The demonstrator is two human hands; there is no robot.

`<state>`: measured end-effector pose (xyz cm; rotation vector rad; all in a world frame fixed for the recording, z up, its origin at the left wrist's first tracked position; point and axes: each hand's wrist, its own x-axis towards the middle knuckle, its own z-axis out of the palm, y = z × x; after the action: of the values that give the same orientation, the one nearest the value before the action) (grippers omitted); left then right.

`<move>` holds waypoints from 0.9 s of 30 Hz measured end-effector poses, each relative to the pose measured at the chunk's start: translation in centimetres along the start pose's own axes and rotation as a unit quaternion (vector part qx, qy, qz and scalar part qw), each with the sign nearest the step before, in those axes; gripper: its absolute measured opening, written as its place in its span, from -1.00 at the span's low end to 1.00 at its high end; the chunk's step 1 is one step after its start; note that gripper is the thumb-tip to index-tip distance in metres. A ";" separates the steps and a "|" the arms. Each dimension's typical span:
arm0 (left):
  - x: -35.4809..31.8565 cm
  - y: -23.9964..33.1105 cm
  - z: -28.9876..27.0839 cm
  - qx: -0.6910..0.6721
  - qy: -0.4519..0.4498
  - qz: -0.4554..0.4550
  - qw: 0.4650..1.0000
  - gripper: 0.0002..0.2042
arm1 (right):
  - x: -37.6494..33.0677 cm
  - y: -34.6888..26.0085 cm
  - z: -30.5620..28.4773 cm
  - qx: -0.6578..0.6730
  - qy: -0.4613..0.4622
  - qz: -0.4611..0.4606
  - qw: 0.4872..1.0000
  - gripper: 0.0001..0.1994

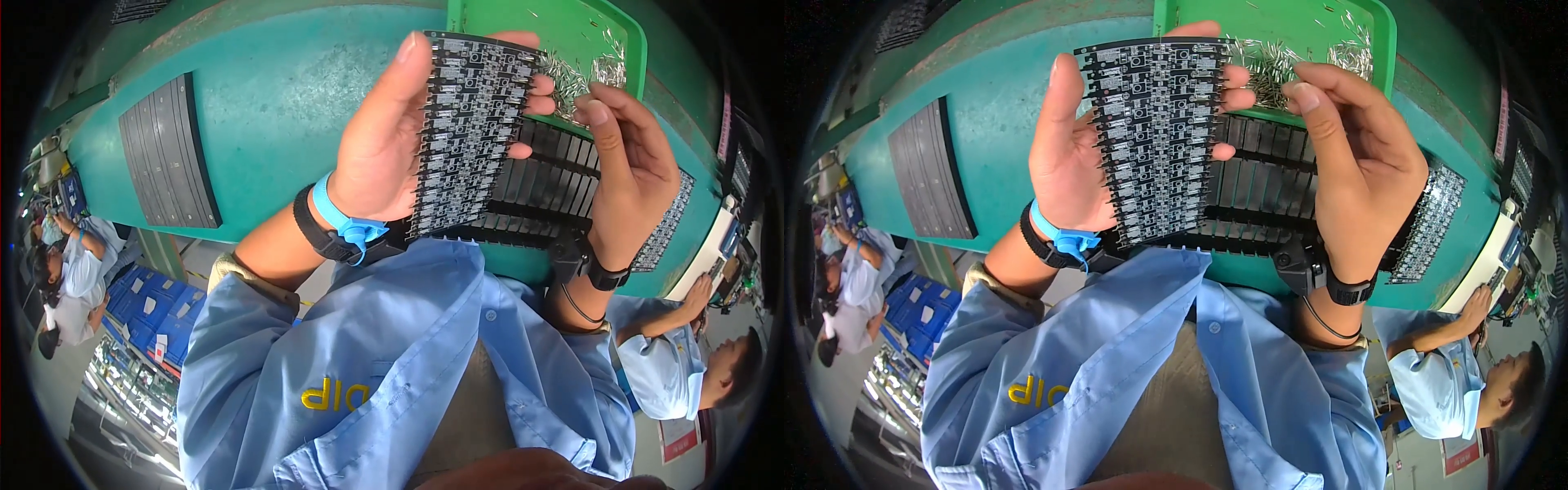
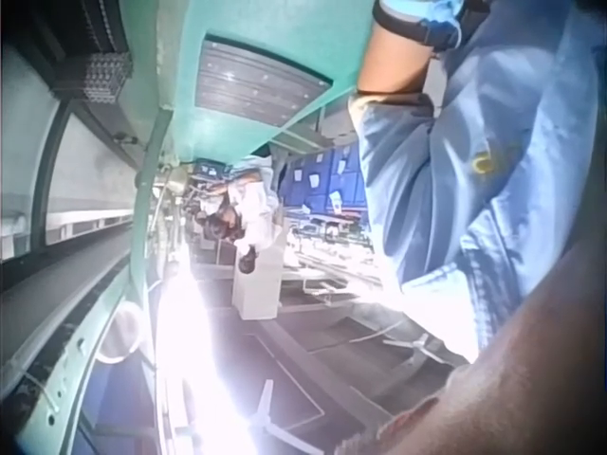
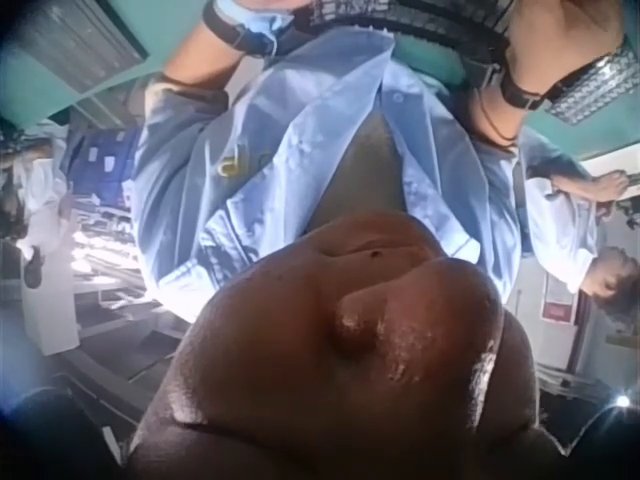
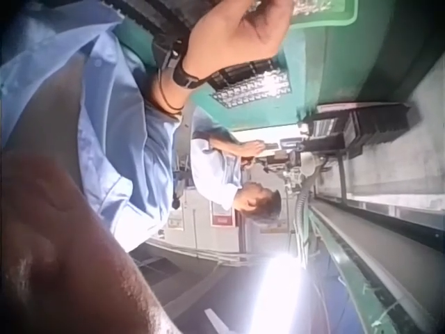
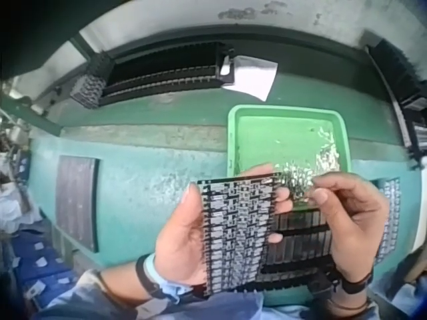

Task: Assembling small electronic components onto a grid array.

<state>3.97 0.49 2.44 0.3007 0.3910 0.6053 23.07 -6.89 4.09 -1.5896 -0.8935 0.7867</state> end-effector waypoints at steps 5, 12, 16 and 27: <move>-0.1 -0.2 0.3 -0.003 0.017 0.008 1.000 -0.26 | -0.9 0.0 0.8 0.085 -0.034 -0.026 0.995 -0.85; -0.1 -0.5 0.1 -0.036 0.006 0.012 0.999 -0.29 | -1.9 0.7 1.7 -0.003 -0.136 -0.086 0.987 -0.81; -0.2 -0.5 0.2 -0.038 0.010 0.015 0.999 -0.31 | -2.2 0.6 2.5 -0.010 -0.110 -0.059 0.992 -0.83; -0.2 -0.4 0.3 -0.027 0.009 0.013 0.999 -0.32 | -2.2 1.2 2.1 -0.082 -0.123 -0.109 0.983 -0.86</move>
<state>4.09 -0.02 2.57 0.2485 0.3880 0.6439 20.33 -7.93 2.60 -1.5235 -1.3161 0.7794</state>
